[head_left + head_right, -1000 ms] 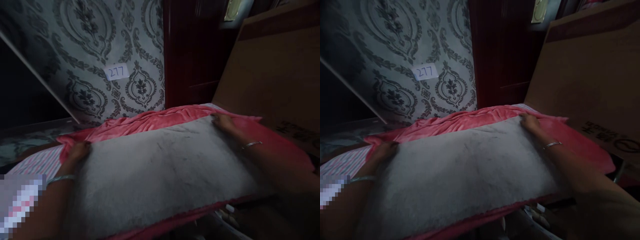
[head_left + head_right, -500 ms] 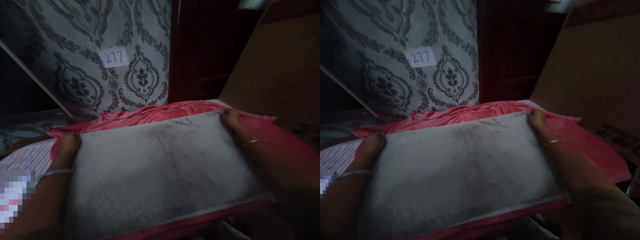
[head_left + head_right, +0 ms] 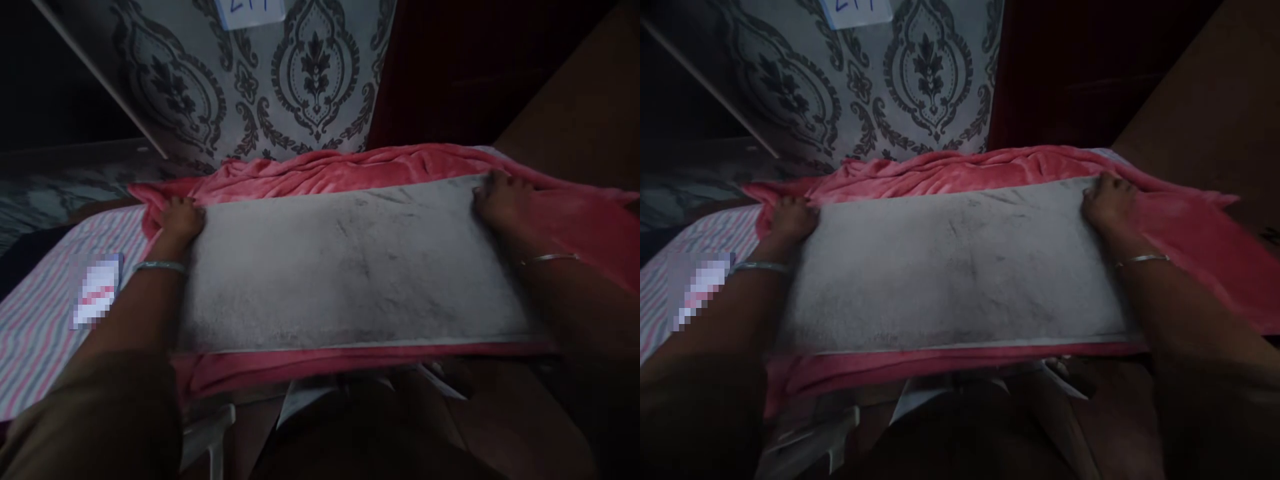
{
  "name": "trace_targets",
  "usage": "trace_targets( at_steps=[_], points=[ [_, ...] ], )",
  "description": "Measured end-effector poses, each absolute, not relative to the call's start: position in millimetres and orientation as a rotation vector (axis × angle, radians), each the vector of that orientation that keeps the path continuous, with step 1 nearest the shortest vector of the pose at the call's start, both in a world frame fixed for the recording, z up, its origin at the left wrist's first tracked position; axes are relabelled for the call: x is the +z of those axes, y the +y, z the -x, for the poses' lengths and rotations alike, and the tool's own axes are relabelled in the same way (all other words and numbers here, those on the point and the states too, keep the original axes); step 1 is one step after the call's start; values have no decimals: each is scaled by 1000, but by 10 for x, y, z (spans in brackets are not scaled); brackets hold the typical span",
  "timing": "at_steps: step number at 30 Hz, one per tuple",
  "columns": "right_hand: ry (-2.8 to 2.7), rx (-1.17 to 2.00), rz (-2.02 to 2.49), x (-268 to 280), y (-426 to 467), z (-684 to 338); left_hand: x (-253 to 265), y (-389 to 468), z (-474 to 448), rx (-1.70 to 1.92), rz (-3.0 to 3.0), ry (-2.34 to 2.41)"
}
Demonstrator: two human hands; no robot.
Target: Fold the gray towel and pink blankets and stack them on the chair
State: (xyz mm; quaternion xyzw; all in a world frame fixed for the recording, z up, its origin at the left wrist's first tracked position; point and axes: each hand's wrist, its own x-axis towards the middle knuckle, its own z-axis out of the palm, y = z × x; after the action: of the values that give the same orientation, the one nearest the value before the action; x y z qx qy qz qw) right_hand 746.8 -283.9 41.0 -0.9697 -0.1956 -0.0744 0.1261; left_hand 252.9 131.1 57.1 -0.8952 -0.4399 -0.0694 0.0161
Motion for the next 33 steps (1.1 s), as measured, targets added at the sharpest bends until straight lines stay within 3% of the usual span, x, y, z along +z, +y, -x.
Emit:
trace_targets(
  at_steps=[4, 8, 12, 20, 33],
  points=[
    [-1197, -302, 2657, 256, -3028, -6899, 578, 508, -2547, -96, 2906, -1071],
    [-1698, -119, 2507, -73, -3286, -6407, 381, -259, -2456, 17, 3041, -821],
    [-1662, -76, 2506, -255, -3497, -6235, 260, -495, -2389, -34, 2969, -928],
    [-1435, 34, 2520, -113, -3698, -6063, 311, -349, -2443, -107, 2846, -891],
    [-1314, -64, 2425, -113, -4024, -6063, 361, -330, -2464, -15, 2847, -1081]
  ],
)
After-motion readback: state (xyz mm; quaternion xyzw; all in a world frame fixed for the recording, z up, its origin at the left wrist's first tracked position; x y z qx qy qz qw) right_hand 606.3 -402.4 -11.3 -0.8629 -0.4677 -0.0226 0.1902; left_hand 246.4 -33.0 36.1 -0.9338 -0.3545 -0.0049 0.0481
